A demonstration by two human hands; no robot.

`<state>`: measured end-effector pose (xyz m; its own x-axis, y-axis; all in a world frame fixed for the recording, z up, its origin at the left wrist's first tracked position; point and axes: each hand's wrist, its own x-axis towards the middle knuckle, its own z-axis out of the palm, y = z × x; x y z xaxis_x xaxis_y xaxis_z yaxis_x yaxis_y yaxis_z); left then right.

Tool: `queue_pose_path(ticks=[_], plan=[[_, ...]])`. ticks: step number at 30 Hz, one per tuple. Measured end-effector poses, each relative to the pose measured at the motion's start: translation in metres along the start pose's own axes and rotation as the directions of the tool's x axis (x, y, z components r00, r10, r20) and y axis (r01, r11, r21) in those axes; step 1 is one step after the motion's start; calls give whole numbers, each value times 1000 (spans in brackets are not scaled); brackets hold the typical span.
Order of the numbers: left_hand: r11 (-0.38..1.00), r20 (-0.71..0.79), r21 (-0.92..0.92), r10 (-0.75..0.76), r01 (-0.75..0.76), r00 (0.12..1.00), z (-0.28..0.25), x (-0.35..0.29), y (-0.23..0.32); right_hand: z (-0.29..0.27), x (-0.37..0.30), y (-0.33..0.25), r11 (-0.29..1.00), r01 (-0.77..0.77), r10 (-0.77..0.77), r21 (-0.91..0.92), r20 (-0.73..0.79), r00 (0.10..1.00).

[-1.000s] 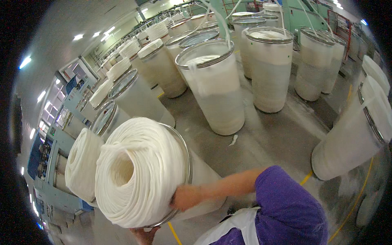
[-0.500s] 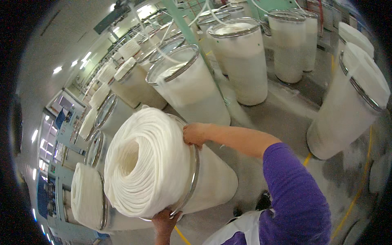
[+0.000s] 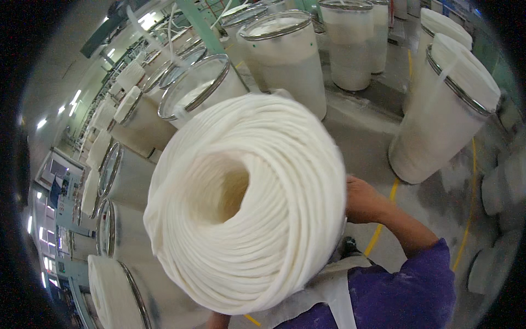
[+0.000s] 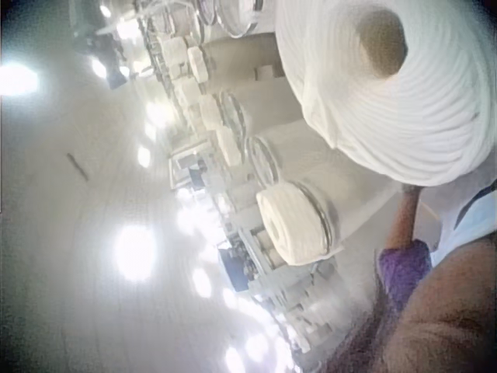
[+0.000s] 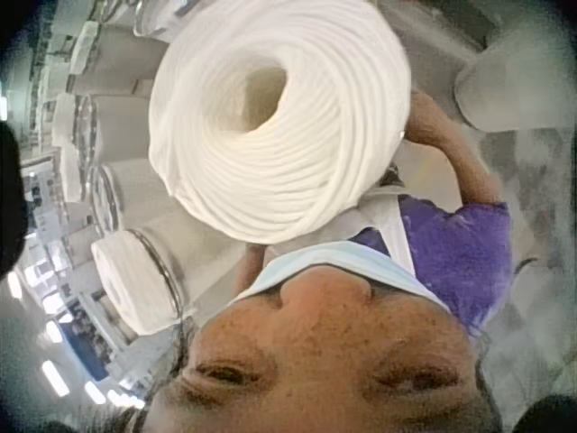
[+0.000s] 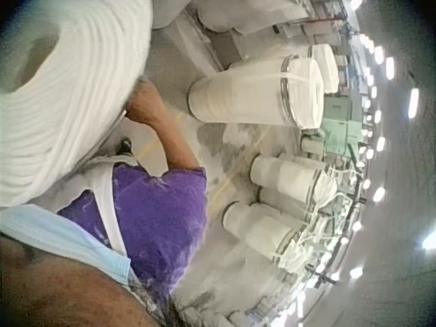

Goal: The person moves large rolls of white textile roving between cylindrical containers, pulls strands from the rolls, and uses a thin wooden stick to guide and separate the fibers. The person also places metal lids on the containers and walks between workstations.

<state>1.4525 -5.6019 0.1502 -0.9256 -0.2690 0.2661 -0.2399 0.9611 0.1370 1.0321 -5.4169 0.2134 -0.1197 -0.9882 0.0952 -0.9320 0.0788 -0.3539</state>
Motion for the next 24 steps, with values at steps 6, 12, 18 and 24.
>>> queue_pose_path(ticks=[6, 12, 18, 24], plan=[[960, -106, -46, 269, -275, 957, 31, 69, -58, -14, -27, 25, 989, -114, 82, -94, -292, 953], [942, 39, -115, 322, -315, 946, 43, 208, -46, -37, -20, 107, 988, -139, 115, -68, -279, 953], [942, 22, -9, 335, -335, 942, 58, 360, 4, -69, -10, 221, 957, -286, 258, -49, -308, 916], [965, 310, 35, 236, -259, 921, 98, 497, 47, -102, 0, 365, 920, -329, 227, -214, -394, 891]])
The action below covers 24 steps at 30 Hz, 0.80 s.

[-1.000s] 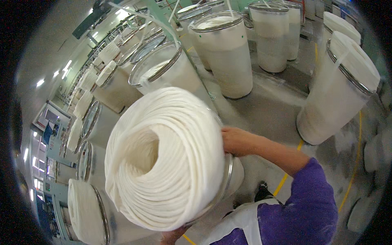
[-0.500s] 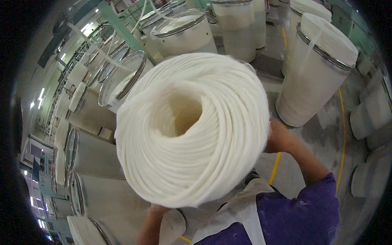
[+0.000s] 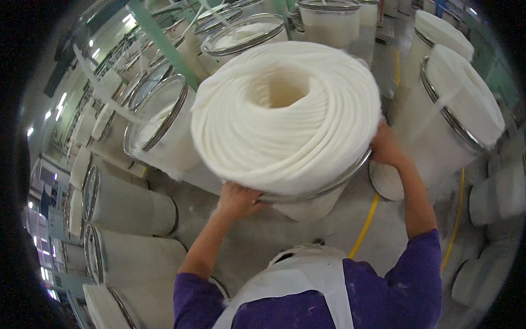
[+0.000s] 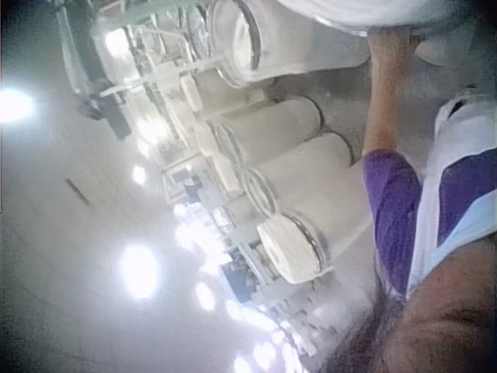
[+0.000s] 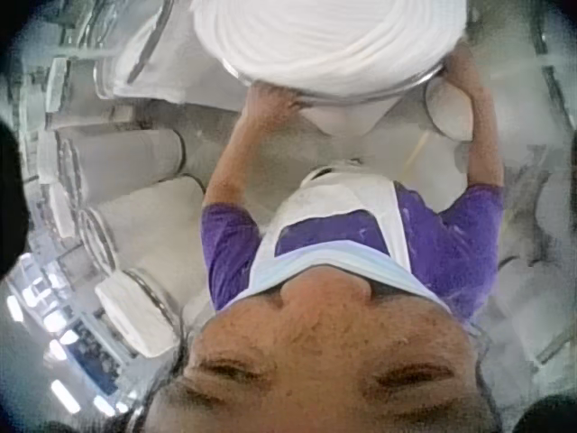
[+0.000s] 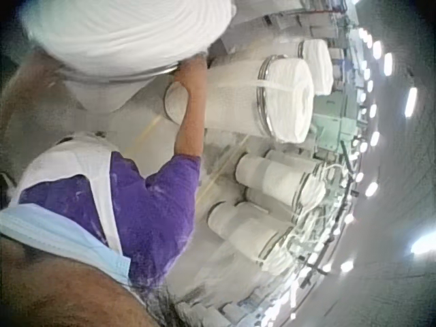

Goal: The person moves large rolls of white textile roving between cylindrical containers, pulls strands from the rolls, and uses a thin wooden stick to guide and separate the fibers. The person also places metal lids on the containers and walks between workstations.

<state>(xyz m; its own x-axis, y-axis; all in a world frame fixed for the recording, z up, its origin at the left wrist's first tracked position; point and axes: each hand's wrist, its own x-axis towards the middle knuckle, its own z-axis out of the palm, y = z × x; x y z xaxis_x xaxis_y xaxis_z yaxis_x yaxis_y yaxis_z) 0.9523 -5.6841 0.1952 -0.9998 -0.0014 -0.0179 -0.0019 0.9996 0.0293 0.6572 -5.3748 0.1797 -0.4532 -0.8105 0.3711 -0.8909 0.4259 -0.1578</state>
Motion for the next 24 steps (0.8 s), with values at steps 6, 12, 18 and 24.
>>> queue_pose_path(ticks=[6, 12, 18, 24], plan=[[970, -252, -43, 223, -241, 942, 5, 134, -6, 13, 55, 133, 991, -18, 19, -130, 12, 1000], [936, -325, -126, 273, -328, 905, 2, 254, -13, 14, 106, 201, 904, -206, 247, -376, 62, 967], [781, -375, -171, 512, -601, 773, -16, 359, -39, -27, 134, 221, 771, -476, 563, -424, 101, 820], [869, -404, -183, 360, -460, 841, -17, 436, -144, -100, 167, 252, 652, -705, 718, -279, -72, 692]])
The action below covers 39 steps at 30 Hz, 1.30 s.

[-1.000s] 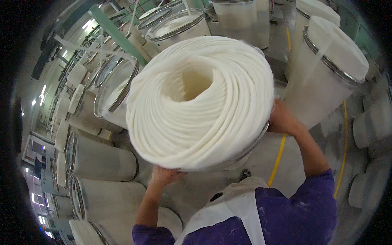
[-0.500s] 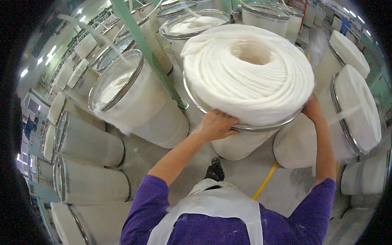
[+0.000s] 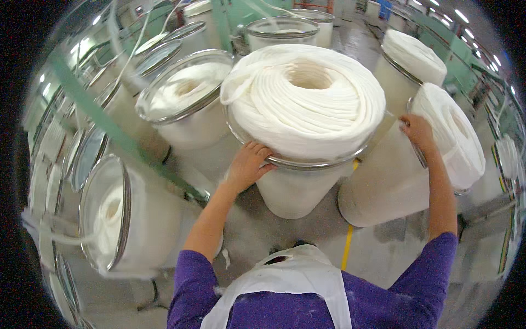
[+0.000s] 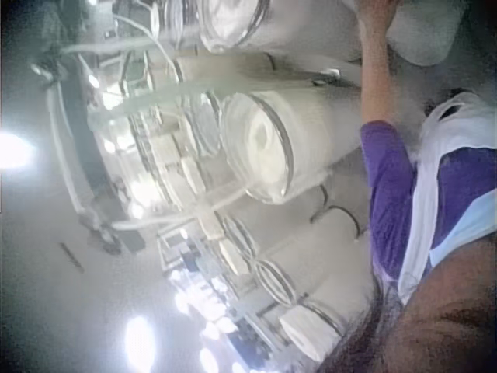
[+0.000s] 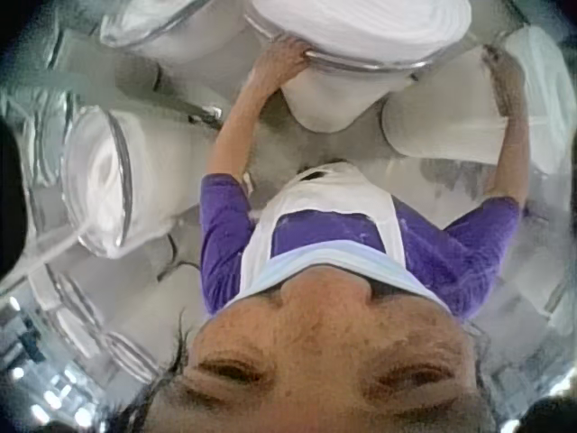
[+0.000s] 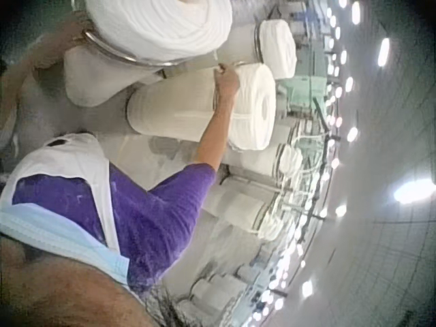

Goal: The person moves large rolls of white textile roving between cylindrical containers, pulls strands from the rolls, and uses a thin wooden stick to guide and separate the fibers. The person also places metal lids on the containers and walks between workstations.

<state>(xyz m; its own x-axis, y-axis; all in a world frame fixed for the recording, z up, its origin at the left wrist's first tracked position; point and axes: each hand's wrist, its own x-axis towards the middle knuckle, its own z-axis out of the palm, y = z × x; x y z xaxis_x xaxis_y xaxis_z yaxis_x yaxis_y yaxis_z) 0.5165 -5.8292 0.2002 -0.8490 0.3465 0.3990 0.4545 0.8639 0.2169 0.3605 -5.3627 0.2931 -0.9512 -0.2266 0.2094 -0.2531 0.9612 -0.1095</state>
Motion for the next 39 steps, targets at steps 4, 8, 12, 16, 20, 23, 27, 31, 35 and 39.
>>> queue_pose_path(ticks=[4, 8, 12, 16, 20, 23, 27, 31, 35, 39], plan=[[998, -207, -65, 1, -15, 978, 30, 20, -11, -38, 75, -38, 975, 135, -112, 178, -136, 984], [999, -147, -50, -4, -4, 989, 45, 40, -16, -43, 173, -103, 931, 334, -310, 144, -168, 936], [999, -49, -6, 40, -40, 998, 42, 49, -26, -10, 272, -158, 928, 370, -373, -54, -110, 921], [977, -200, -200, 37, -77, 979, 38, 24, -46, 43, 352, -180, 916, 379, -389, -134, -63, 919], [913, -208, -288, -353, 288, 912, 30, -56, -67, 89, 406, -189, 898, 428, -425, -104, 45, 904], [606, -34, -439, -750, 664, 661, 23, -124, -76, 68, 428, -193, 949, 272, -309, 156, 312, 898], [433, 18, -437, -872, 788, 489, 26, -187, -90, -7, 409, -234, 884, 402, -434, 237, 98, 896], [404, 75, -419, -877, 813, 474, 26, -210, -127, -57, 330, -350, 626, 479, -454, 616, -211, 865], [554, 43, -448, -770, 702, 636, 12, -211, -182, -22, 197, -491, 102, 666, -944, 739, -140, 299], [684, -61, -382, -690, 621, 722, -7, -219, -228, 11, 129, -581, 182, 766, -887, 617, 439, -143]])
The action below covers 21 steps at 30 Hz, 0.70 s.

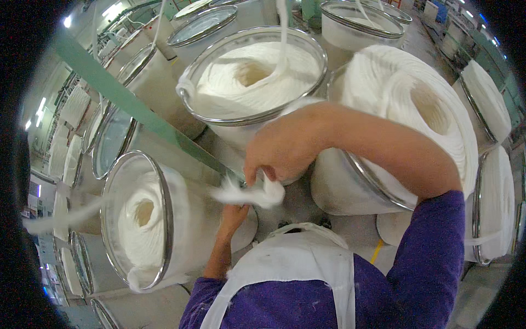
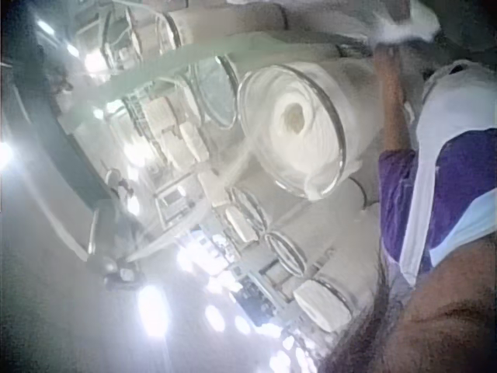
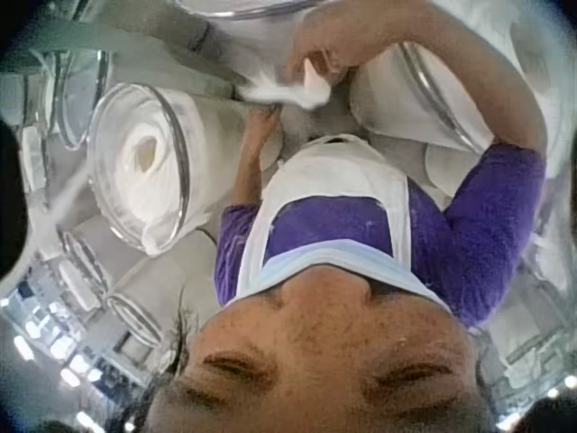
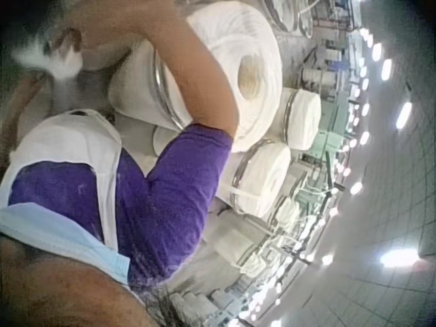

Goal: The person moves large rolls of white textile roving between cylindrical containers, pulls strands from the rolls, and uses a thin wooden stick to guide and separate the fibers. The person also places metal lids on the containers and walks between workstations.

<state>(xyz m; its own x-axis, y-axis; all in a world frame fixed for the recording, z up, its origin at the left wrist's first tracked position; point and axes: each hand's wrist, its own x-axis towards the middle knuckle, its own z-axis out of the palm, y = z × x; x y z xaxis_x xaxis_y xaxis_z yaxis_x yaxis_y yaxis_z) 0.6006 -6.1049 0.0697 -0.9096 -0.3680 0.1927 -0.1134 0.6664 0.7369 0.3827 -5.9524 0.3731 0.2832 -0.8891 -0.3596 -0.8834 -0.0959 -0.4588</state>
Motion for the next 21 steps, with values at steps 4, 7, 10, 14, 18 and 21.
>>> queue_pose_path(ticks=[4, 7, 10, 14, 18, 21], plan=[[996, -13, -67, -65, 64, 998, -18, 4, -26, 16, 93, 40, 950, -257, 156, -176, -445, 882], [992, -14, -81, -102, 100, 995, -21, -5, -39, 39, 165, 77, 925, -355, 161, -133, -710, 685], [983, -24, -112, -147, 144, 989, -19, -14, -47, 63, 224, 91, 860, -510, 310, 11, -804, 506], [982, -78, -151, -123, 110, 989, -12, -20, -53, 87, 228, 94, 860, -509, 274, 47, -883, 382], [903, -112, -344, -312, 257, 944, -13, -9, -56, 115, 193, 88, 881, -464, 135, -96, -888, 439], [860, -254, -461, -366, 220, 896, -27, 15, -60, 126, 162, 94, 891, -400, -27, -213, -907, 421]])
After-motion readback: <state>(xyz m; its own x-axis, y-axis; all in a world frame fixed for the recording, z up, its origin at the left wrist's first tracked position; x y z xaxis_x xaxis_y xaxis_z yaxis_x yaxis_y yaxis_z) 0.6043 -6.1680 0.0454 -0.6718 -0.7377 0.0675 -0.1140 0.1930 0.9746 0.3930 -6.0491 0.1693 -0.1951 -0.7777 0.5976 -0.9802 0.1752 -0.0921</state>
